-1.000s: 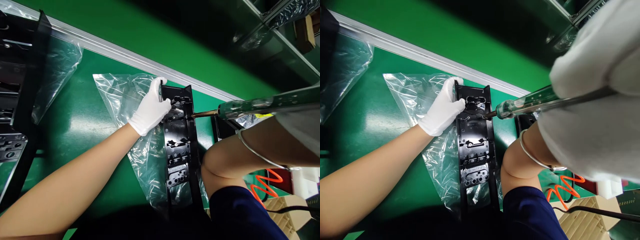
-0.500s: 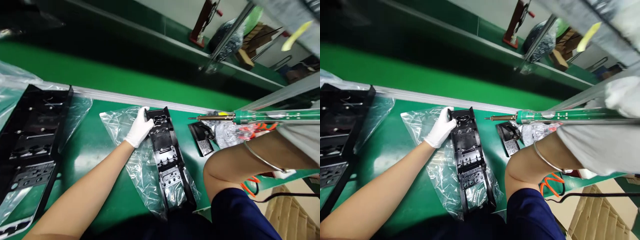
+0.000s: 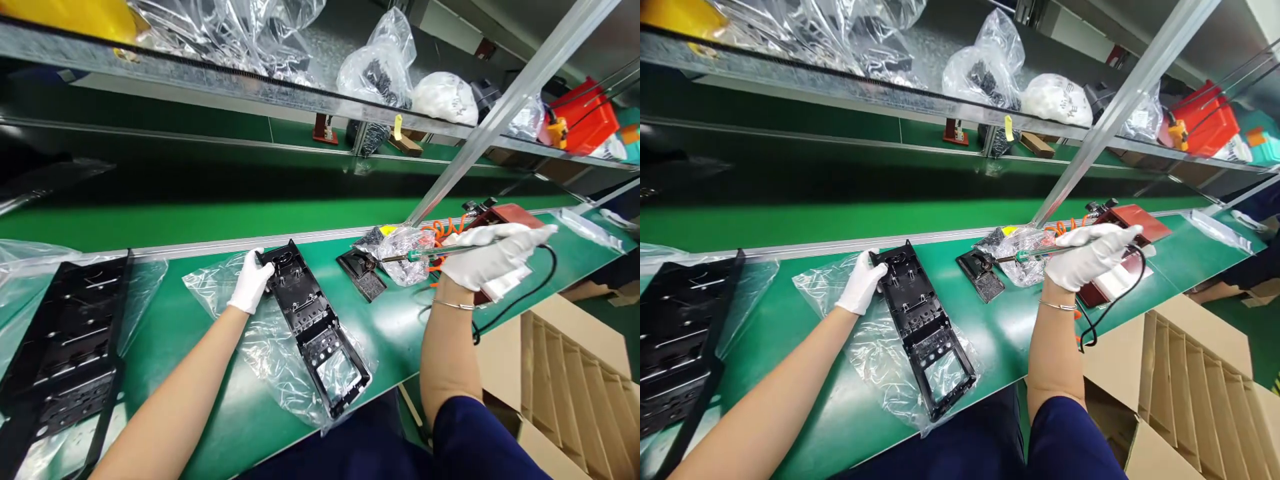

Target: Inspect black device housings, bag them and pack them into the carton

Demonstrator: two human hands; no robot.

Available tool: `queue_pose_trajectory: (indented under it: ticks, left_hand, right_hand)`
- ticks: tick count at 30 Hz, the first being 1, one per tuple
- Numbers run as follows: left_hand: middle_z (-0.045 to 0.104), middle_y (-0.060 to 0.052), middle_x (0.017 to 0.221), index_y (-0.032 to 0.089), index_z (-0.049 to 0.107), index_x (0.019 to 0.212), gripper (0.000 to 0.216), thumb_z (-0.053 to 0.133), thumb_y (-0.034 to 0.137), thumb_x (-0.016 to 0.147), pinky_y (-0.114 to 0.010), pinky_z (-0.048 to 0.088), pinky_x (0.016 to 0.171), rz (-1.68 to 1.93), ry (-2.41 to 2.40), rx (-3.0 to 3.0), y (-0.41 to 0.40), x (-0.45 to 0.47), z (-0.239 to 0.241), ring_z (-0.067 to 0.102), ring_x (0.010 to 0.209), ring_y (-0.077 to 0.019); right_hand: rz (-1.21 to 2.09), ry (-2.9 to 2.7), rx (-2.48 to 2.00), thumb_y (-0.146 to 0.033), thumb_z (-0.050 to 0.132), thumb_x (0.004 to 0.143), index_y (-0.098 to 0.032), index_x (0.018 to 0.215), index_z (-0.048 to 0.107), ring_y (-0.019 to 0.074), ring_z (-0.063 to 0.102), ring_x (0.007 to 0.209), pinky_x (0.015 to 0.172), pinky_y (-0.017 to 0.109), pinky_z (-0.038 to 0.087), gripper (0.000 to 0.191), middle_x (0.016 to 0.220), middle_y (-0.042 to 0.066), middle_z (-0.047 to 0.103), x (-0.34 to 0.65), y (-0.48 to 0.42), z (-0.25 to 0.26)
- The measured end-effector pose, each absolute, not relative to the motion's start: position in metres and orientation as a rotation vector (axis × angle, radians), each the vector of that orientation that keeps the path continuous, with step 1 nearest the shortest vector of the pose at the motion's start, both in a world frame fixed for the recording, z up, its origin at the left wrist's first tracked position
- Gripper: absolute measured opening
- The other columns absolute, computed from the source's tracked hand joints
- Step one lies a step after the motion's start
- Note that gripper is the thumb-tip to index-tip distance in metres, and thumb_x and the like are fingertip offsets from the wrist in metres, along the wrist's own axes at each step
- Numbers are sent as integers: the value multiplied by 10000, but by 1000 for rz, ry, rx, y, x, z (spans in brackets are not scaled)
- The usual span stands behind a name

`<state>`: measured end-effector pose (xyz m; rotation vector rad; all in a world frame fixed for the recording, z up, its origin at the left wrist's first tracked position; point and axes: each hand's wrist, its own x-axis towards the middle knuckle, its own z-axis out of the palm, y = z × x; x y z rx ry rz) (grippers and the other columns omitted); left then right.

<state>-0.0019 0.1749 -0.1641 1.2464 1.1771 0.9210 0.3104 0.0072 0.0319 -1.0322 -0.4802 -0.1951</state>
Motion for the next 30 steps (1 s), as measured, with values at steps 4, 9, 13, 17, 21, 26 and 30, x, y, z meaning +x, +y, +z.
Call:
queue_pose_trajectory:
  ticks: [4, 9, 13, 17, 21, 26, 30]
  left_hand:
    - [528, 67, 725, 189, 448, 1270, 643, 632, 317, 667, -237, 358, 367, 928, 1167, 1258, 175, -1, -162, 463, 420, -104]
    - [533, 71, 714, 189, 443, 1267, 632, 635, 315, 678, -236, 360, 374, 927, 1147, 1267, 174, -1, -160, 471, 419, -104]
    - [520, 78, 699, 187, 437, 1266, 615, 625, 293, 690, -229, 342, 368, 927, 1155, 1266, 175, 0, -160, 456, 408, -98]
    - [510, 84, 692, 186, 437, 1267, 599, 619, 280, 704, -227, 326, 360, 927, 1164, 1266, 176, 0, -161, 440, 398, -94]
    - [508, 89, 684, 186, 439, 1271, 601, 626, 267, 706, -224, 327, 360, 932, 1162, 1268, 178, 1, -161, 445, 395, -93]
    - [507, 92, 690, 192, 446, 1217, 565, 633, 259, 688, -225, 332, 354, 956, 1140, 1270, 178, 1, -161, 434, 386, -87]
    - [502, 93, 696, 208, 443, 1167, 541, 641, 264, 666, -221, 317, 351, 987, 1115, 1253, 176, 0, -158, 431, 389, -88]
  right_hand:
    - [-246, -509, -992, -572, 242, 1049, -183, 753, 247, 77, 382, 384, 398, 200, 345, 489, 501, -59, 286, 310, 21, 11]
    - [-219, -595, -1037, -755, 303, 948, -174, 753, 256, 82, 409, 409, 447, 220, 397, 614, 505, -54, 300, 302, 35, -20]
    - [-241, -642, -1086, -606, 440, 906, -156, 773, 398, 94, 551, 551, 605, 238, 524, 471, 608, 8, 474, 296, 17, -45]
    - [-189, -699, -1107, -456, 548, 803, -131, 806, 514, 126, 625, 642, 657, 258, 560, 327, 708, 56, 587, 295, -31, -66]
    - [31, -812, -1168, -399, 664, 734, -122, 832, 583, 147, 668, 761, 815, 329, 617, 305, 799, 67, 640, 299, -71, -81]
    - [393, -870, -1292, -450, 771, 678, -105, 851, 631, 171, 694, 1023, 1072, 343, 581, 411, 950, 96, 671, 308, -75, -96]
    - [551, -758, -1398, -621, 732, 702, -142, 1037, 618, 177, 643, 1214, 1146, 331, 554, 596, 1274, 114, 624, 303, -76, -108]
